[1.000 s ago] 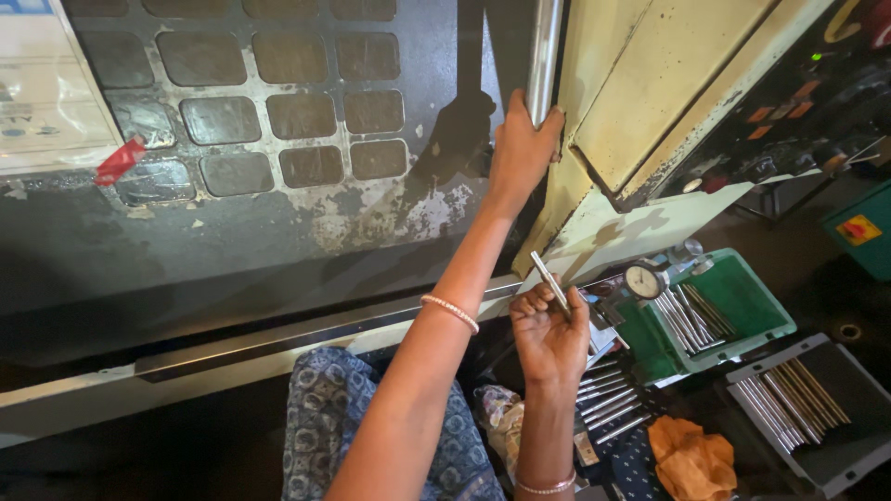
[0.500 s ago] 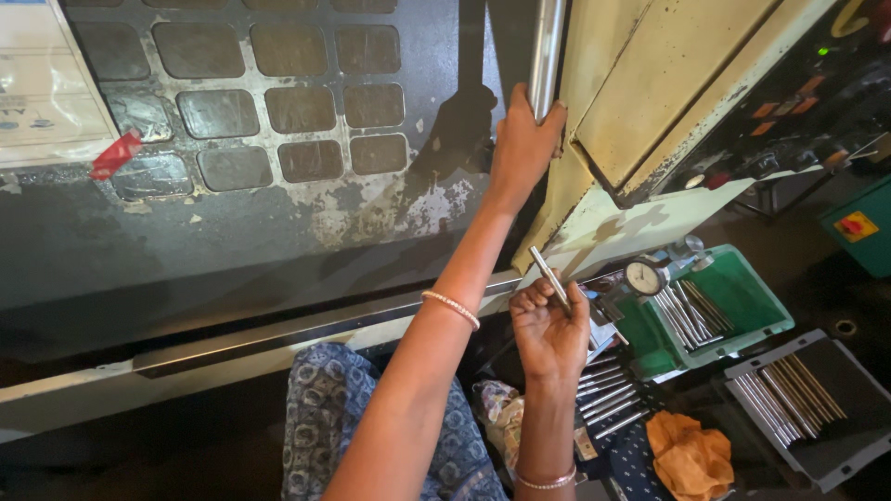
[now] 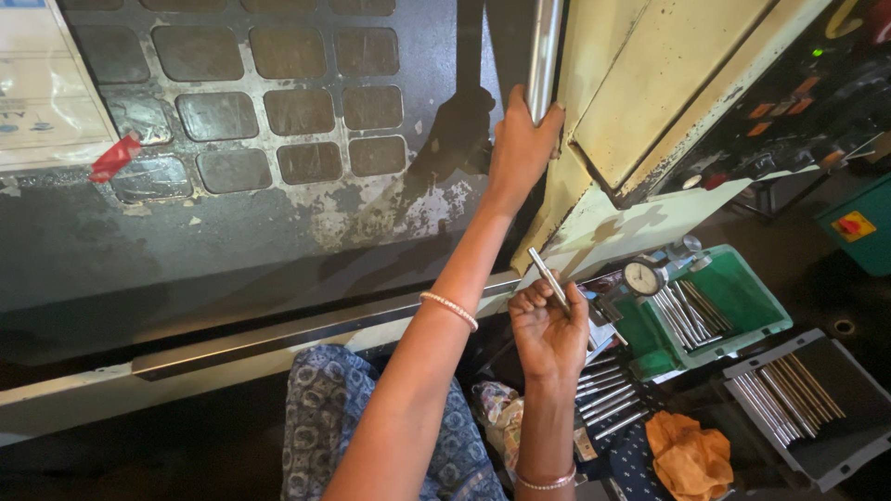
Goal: The person sits on the floor and uses a small metal rod to scrape and clean the surface of a large industrial machine. They repeatedly open and close a side door, wipe the surface, and handle the rod with both hands.
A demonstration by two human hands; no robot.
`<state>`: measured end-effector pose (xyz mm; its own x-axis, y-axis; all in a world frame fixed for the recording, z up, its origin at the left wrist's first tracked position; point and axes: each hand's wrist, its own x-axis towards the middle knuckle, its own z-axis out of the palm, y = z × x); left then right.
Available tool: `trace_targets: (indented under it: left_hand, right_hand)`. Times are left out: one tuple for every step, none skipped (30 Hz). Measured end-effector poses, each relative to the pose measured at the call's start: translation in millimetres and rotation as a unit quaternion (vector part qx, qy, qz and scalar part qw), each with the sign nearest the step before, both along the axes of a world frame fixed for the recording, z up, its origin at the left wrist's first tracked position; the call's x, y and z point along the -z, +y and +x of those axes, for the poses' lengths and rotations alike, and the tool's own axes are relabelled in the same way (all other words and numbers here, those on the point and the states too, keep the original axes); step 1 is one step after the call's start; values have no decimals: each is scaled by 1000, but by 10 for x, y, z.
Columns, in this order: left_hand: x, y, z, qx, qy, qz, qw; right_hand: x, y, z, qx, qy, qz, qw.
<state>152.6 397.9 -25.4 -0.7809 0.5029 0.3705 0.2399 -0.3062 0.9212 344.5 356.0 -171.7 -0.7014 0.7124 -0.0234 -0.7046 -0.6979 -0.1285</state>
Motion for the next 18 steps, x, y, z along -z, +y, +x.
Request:
trace_targets:
  left_hand:
    - [-4,-1,-1,0,-1,-3,1000]
    - [-9,-2,-2,0,-1,-1,1000]
    - [-12,-1,-3,0,-1,0,1000]
    - [-15,-1,-3,0,-1,1,1000]
    - [-14,-3,-4,0,1,1,1000]
    - [-13,-5,-6,-1,4,0,1000]
    - [-10,-6,-8,-1,6,0,1000]
    - [-8,-6,-9,-2,5,0,1000]
    - [-5,-5,-10,-4,4,0,1000]
    - [-5,4,-2,-4,3,1,1000]
    - [-7,13,3,-3,1,-2,1000]
    - [-8,19,5,-2,-1,-5,1000]
    - [-10,24,6,-1,-4,-8,1000]
    - [-10,25,6,-3,0,-9,1000]
    - [-6,21,5,-4,3,-10,1000]
    - [-4,18,5,-6,6,-11,1000]
    - [-4,12,0,-7,4,-13,1000]
    - [-8,14,1,-7,3,-14,1000]
  right_hand:
    - [1,-1,2,1,-1,0,1000]
    - [2,-2,3,2,-2,-1,1000]
    - [2,-2,3,1,-1,-1,1000]
    - [3,-2,2,0,0,0,1000]
    - [3,-2,2,-1,1,0,1000]
    - [4,-3,3,-2,2,3,1000]
    - [5,-4,5,-2,4,7,1000]
    - [6,-5,6,-3,6,11,1000]
    - [8,-7,7,-2,2,3,1000]
    - [11,-8,14,-1,-1,-5,1000]
    - [13,-7,18,0,-4,-13,1000]
    - [15,-5,21,0,-2,-11,1000]
    - [19,-2,21,-1,-1,-9,1000]
    - [22,1,21,-1,1,-7,1000]
    - [27,3,23,-2,0,-7,1000]
    - [31,6,26,-2,-1,-8,1000]
    - [35,6,26,-3,-1,-8,1000]
    - [36,11,30,-6,6,-3,1000]
